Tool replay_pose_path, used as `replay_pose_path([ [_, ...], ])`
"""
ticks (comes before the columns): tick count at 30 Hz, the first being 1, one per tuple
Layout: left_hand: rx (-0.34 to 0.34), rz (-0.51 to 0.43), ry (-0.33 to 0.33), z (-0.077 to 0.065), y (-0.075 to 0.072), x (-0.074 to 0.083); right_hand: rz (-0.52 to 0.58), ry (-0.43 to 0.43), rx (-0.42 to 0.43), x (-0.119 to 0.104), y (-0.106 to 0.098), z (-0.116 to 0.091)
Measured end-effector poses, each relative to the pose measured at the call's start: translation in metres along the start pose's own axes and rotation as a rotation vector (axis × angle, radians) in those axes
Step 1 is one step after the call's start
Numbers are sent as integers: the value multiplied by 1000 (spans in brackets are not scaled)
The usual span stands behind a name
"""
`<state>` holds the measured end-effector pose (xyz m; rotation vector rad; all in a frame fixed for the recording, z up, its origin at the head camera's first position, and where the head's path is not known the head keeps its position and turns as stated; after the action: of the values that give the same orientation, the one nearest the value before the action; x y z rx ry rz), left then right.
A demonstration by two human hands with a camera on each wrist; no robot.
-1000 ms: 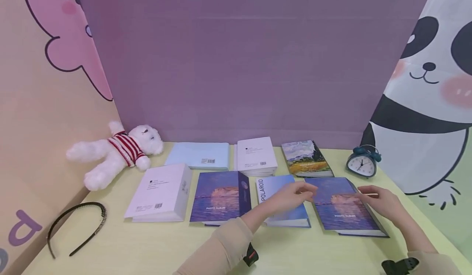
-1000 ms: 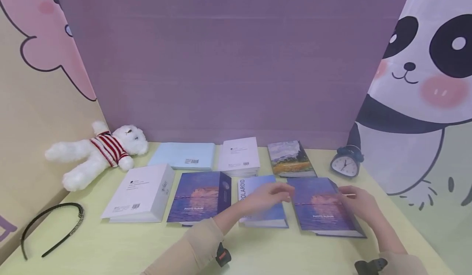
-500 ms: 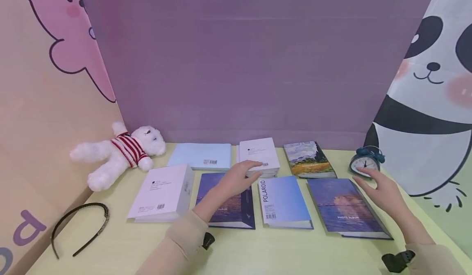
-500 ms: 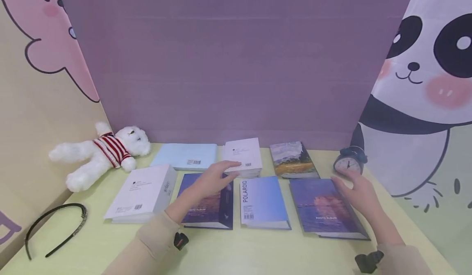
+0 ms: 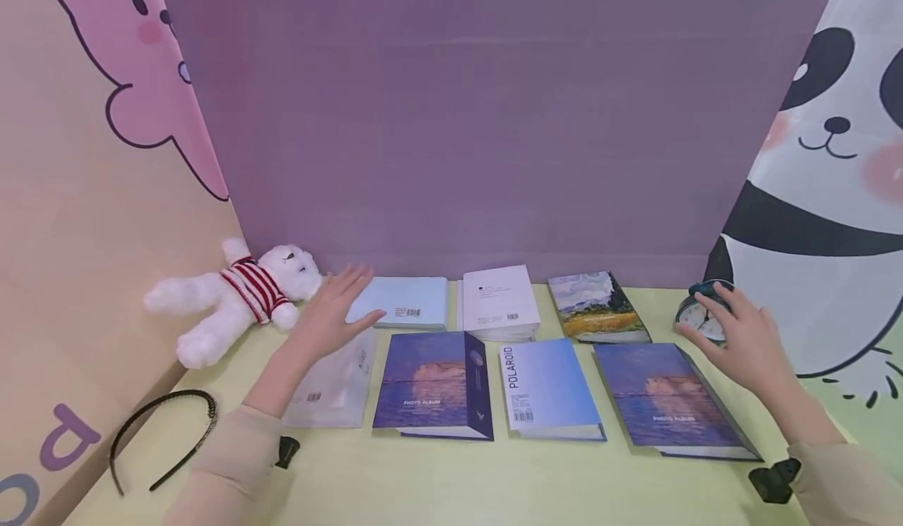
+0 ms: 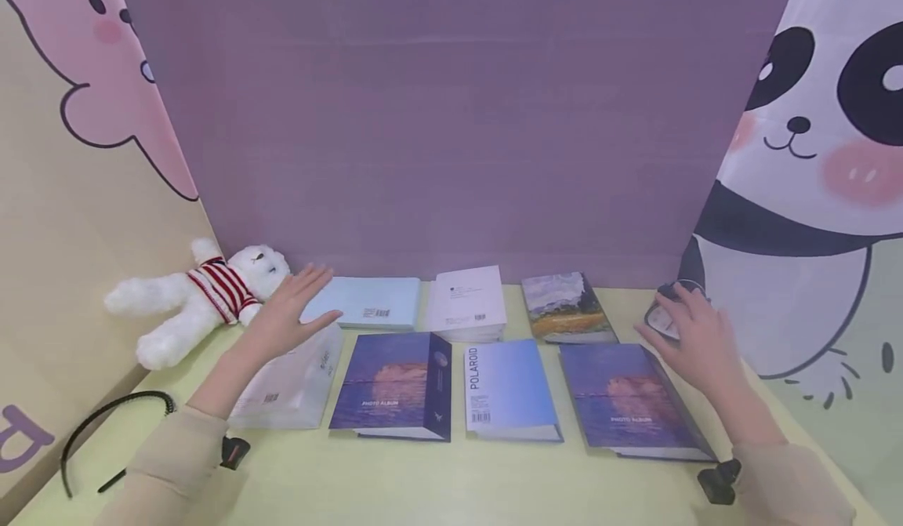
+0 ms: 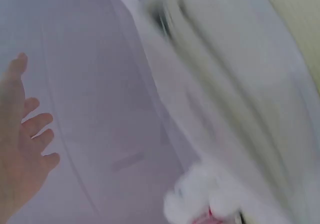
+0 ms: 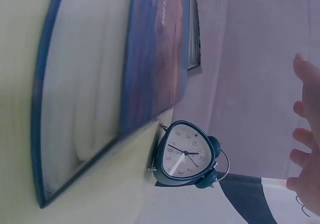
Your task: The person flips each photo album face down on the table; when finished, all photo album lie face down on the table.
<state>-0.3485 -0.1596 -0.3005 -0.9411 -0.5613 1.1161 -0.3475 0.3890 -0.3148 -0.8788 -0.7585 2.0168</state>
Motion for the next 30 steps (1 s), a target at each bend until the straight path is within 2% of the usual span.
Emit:
replay_pose_path([
  [4, -58, 94, -66, -11, -9, -37, -15, 28, -11, 4, -4, 1],
  [8, -97, 158, -112, -24, -9, -70, -48, 81, -73, 9, -3, 1],
  [13, -132, 204, -131, -42, 0, -96, -93, 126, -172, 14, 5, -1],
  [22, -228, 179, -166, -67, 28, -116, -88, 144, -252, 20, 24, -5],
  [26, -236, 182, -171, -72, 31, -117, -82, 154, -258, 22, 31, -9],
  [30, -232, 189, -174, -74, 29, -118, -70, 158, -258, 24, 35, -10],
])
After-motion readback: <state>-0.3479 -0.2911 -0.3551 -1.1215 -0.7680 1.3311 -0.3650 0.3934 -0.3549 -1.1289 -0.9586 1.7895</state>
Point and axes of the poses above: each hand's wrist, its own z-axis towards the middle knuckle, its own y-axis out of the palm, x = y × z, the point moved 6 cm from there along z, towards the middle knuckle, and after that the axes turned 15 degrees about z, right-handed, at the moved point
